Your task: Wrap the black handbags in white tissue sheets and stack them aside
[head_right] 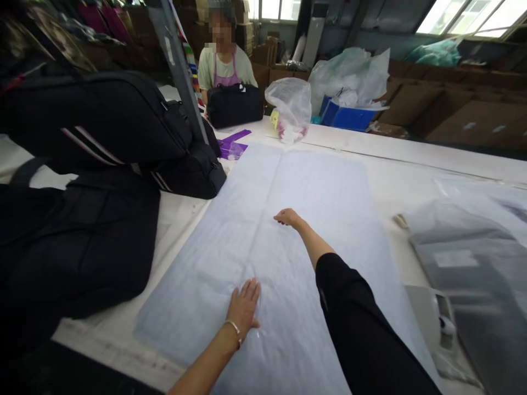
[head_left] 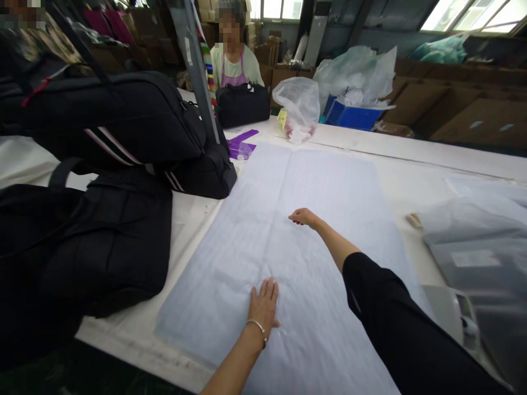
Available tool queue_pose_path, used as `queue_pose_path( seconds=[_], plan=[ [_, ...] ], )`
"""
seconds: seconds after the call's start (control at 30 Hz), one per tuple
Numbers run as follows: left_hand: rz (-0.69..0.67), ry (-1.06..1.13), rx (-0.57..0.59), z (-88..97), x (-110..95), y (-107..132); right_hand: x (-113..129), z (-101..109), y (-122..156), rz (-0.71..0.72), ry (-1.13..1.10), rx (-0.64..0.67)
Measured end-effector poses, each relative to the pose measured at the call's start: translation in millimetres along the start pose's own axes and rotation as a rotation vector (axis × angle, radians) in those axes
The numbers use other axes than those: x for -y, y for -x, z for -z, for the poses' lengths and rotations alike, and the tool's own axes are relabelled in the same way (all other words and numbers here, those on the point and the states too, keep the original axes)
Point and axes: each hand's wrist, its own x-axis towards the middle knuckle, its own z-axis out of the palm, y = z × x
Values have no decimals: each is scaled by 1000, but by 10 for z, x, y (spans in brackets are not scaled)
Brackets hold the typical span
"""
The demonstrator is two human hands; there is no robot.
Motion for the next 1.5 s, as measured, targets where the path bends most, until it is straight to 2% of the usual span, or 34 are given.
queue_pose_path(
  seconds=[0.13, 0.3, 0.47, 0.6, 0.7, 0.8, 0.93, 1.03, 1.13, 1.23, 1.33, 1.4, 1.5],
  plan=[
    [-5, 56, 12, -3, 5, 13, 17, -117, -278, -56, 211, 58],
    [3, 84, 31, -40, 22, 2, -127, -255, -421, -110, 453, -23],
    [1, 63, 17, -59, 28, -9, -173, -282, -320, -128, 550, -184],
    [2, 26, 2, -88, 40, -17, -140, -292, -79, -83, 595, -352],
    [2, -4, -20, -117, 50, -31, -297, -394, 272, 15, 603, -461],
    [4, -21, -49, -116, 46, -55, -753, -633, 890, 264, 580, -546],
    [-20, 29, -143, -49, 18, -13, -1662, -1085, 2159, 594, 572, -511],
    [-120, 103, -252, -83, 32, 186, -2240, -1380, 3179, 650, 610, -392],
    [-284, 93, -265, -277, 105, 569, -2575, -1610, 3902, 625, 652, -310],
    [-451, 9, -132, -509, 212, 1003, -2741, -1809, 4193, 579, 679, -304],
    [-495, -57, -29, -602, 295, 1265, -2819, -1937, 4195, 526, 687, -302],
    [-481, -79, -31, -564, 310, 1301, -2836, -1962, 4151, 495, 669, -285],
    [-465, -120, -36, -450, 275, 1218, -2813, -1927, 4111, 456, 625, -254]
  ],
)
